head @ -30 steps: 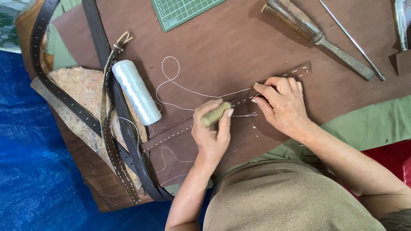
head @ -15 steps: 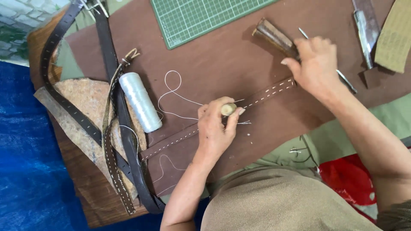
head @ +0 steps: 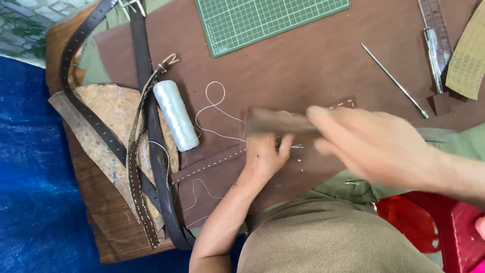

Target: Punching a series of holes into a leather strap using an awl and a wooden mallet on a workbench.

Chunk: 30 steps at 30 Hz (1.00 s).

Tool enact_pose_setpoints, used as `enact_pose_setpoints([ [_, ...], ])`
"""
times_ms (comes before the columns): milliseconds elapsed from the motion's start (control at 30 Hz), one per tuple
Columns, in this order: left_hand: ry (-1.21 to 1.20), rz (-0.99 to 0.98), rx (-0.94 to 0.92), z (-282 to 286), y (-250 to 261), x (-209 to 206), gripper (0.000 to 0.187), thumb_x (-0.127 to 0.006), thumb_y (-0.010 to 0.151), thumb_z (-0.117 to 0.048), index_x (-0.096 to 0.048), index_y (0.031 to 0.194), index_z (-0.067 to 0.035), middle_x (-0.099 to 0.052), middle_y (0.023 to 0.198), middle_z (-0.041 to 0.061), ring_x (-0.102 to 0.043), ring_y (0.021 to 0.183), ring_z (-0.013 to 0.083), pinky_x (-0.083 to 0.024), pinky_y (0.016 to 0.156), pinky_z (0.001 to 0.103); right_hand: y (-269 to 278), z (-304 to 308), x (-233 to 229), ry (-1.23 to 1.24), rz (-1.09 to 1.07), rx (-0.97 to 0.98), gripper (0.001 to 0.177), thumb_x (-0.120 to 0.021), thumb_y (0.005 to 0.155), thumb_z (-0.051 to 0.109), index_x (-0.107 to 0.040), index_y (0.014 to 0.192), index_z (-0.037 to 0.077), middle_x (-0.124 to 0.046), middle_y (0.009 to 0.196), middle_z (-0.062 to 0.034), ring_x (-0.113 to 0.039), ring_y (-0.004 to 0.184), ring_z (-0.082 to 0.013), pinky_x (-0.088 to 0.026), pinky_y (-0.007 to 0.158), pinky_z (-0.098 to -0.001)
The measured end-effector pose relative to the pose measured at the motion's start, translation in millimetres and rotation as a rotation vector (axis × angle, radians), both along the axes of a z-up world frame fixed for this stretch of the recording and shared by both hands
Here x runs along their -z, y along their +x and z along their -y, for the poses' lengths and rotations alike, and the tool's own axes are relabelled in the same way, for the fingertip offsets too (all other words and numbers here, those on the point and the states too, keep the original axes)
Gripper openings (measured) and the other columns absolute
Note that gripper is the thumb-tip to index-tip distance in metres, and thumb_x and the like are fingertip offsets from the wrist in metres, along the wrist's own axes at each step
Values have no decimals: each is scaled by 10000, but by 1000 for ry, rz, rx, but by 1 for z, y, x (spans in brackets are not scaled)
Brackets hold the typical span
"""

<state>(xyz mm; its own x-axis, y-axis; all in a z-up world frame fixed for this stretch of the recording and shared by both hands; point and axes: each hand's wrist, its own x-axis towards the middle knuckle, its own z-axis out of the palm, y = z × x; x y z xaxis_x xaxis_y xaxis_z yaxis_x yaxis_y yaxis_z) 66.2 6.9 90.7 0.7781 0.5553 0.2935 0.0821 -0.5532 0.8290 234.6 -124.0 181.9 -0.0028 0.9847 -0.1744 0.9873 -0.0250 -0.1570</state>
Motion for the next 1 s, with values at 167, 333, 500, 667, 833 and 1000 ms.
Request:
enact_pose_setpoints([
  [167,200,7,-177,6,-3,46,84,-615,909,-149,-549,861,-127,-579,843,4,-531,745,227,-366,902,394,32,41,14,436,-130,-6,622,-679,933,341,-515,1438,18,-641,1143,-144,-633,786,-374,-515,668,-471],
  [333,206,2,-147,7,-11,49,55,-682,903,-146,-685,956,-130,-723,948,44,-685,892,315,-471,888,472,8,9,25,79,53,-39,572,-532,1004,428,-393,1482,146,-577,805,-55,-597,477,-242,-545,357,-467],
  [500,-17,-124,-227,10,-9,31,199,-719,940,-303,-642,1100,-212,-692,1061,-102,-655,908,93,-358,1030,349,60,7,81,445,-107,356,536,-608,1077,257,-498,1530,-8,-647,1431,-197,-641,1144,-415,-505,829,-555],
  [667,-38,-85,-277,9,-12,31,219,-753,926,-302,-626,1086,-222,-688,915,-163,-662,952,84,-381,1050,364,118,25,204,593,209,396,382,-673,1167,372,-654,1394,66,-673,1019,-78,-591,946,-343,-467,726,-444],
  [833,-85,-95,-334,6,-10,33,158,-767,892,-289,-634,948,-228,-717,966,-122,-671,1025,97,-395,1055,378,51,19,156,738,110,405,311,-736,1116,214,-724,1312,-28,-599,1241,-195,-479,1048,-381,-350,868,-475],
  [1000,-110,128,-372,4,-12,50,328,-923,776,-260,-706,1009,-180,-734,980,-25,-734,938,228,-505,936,347,-17,5,186,779,-301,273,426,-806,941,310,-714,1289,82,-649,1138,-110,-623,1039,-318,-462,894,-410],
])
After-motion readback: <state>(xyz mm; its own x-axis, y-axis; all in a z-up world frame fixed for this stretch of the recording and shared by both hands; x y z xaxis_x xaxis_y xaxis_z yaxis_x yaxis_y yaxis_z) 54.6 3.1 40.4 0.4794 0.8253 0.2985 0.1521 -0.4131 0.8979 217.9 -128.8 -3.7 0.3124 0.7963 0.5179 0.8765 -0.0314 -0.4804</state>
